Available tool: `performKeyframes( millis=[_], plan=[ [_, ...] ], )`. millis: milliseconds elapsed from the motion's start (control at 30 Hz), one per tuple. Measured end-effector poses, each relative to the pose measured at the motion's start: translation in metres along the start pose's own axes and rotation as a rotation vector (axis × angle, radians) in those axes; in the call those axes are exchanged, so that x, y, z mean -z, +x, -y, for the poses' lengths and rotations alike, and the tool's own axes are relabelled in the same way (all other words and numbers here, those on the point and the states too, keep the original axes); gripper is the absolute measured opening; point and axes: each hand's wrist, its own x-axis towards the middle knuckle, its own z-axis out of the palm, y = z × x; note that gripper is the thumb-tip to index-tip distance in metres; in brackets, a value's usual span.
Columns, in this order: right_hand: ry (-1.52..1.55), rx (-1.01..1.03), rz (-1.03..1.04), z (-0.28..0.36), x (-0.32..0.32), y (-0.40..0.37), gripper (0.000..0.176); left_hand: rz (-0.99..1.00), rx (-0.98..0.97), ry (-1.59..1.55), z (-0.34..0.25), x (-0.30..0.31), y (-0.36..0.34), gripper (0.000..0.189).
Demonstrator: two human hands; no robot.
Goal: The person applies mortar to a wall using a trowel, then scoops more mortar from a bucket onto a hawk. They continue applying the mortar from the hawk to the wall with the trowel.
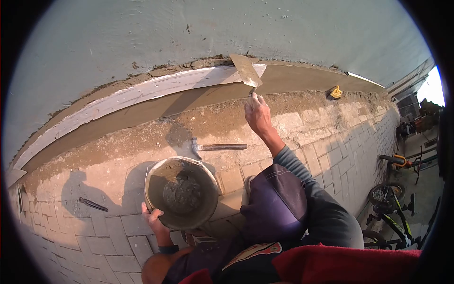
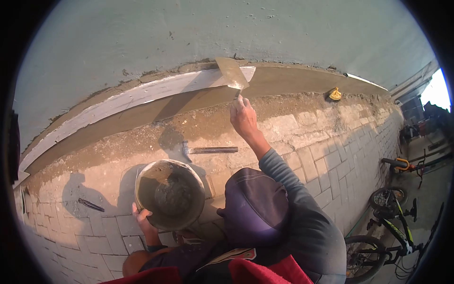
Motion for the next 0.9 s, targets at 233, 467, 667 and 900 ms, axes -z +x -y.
performKeyframes(
  millis=[233,467,667,900],
  plan=[
    [-0.128,-0.101,0.007,-0.027,-0.013,-0.004,0.04,0.042,-0.011,0.04,0.004,0.015,0.004,0.026],
    [-0.013,-0.109,0.081,0.026,-0.041,-0.005,0.044,0.018,-0.015,0.022,-0.003,-0.001,-0.001,0.029],
    [0.141,-0.01,0.005,0.026,-0.015,-0.005,0.044,-0.006,-0.003,0.043,0.002,0.01,0.003,0.03],
    [0.227,-0.297,0.152,-0.045,0.062,0.043,0.037,0.006,0.001,0.075,0.007,0.026,0.007,0.025]
  ],
)
